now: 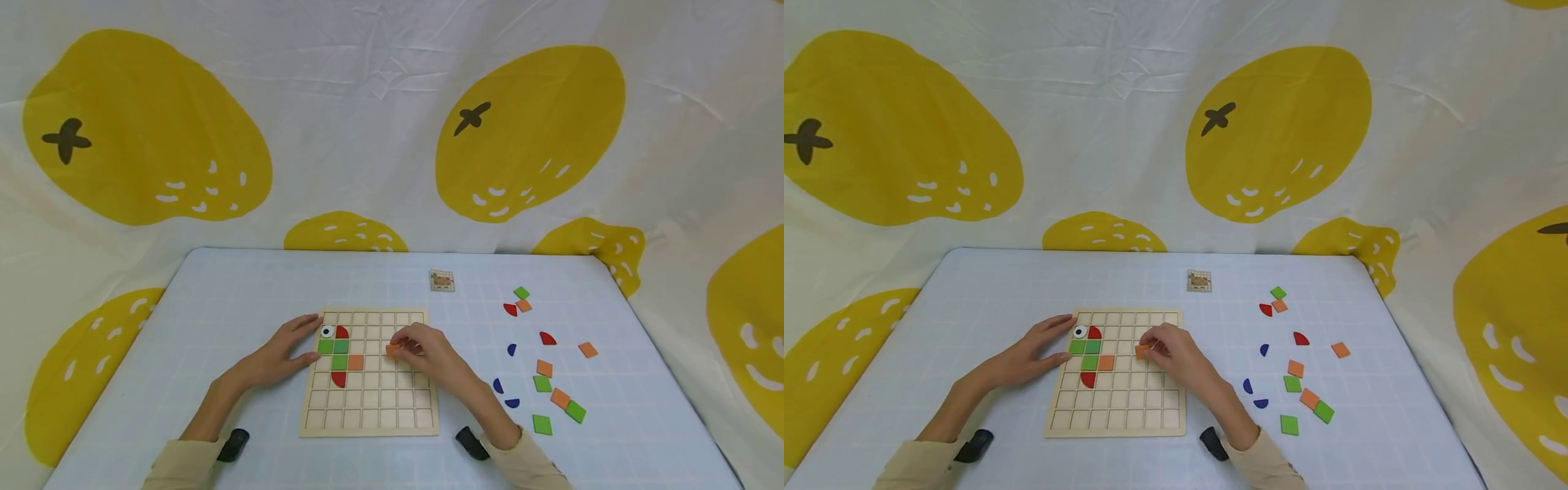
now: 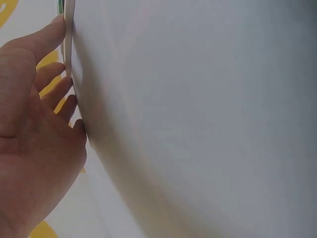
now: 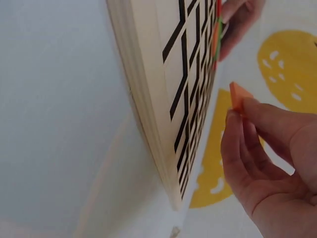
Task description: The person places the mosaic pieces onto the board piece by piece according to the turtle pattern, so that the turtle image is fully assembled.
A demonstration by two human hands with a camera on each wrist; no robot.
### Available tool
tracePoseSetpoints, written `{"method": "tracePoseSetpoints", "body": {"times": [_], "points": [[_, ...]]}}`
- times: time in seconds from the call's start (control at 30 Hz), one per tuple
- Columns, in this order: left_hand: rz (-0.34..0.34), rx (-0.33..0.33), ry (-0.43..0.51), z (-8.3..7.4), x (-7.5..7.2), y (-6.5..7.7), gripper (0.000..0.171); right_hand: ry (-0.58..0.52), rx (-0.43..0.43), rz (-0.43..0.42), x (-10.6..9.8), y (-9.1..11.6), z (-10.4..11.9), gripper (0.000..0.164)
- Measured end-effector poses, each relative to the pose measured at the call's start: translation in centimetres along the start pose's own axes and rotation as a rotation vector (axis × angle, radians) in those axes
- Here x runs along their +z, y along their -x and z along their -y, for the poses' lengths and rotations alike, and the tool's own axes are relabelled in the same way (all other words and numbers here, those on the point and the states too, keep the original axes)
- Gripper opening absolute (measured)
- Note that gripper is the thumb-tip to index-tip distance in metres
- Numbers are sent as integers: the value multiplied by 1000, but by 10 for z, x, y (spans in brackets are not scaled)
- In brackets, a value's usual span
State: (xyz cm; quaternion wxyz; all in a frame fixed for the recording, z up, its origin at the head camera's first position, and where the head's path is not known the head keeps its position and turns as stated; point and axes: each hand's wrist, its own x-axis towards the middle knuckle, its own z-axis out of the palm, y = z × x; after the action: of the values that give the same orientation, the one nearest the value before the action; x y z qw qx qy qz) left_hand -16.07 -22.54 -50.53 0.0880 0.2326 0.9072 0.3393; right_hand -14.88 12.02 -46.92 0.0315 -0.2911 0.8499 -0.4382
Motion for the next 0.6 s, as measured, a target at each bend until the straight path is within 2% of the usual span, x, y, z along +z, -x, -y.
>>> {"method": "tracePoseSetpoints", "body": {"times": [0.6], "points": [[29, -18, 27, 2, -2, -2, 74, -6, 21, 132, 38, -15, 20, 12]]}}
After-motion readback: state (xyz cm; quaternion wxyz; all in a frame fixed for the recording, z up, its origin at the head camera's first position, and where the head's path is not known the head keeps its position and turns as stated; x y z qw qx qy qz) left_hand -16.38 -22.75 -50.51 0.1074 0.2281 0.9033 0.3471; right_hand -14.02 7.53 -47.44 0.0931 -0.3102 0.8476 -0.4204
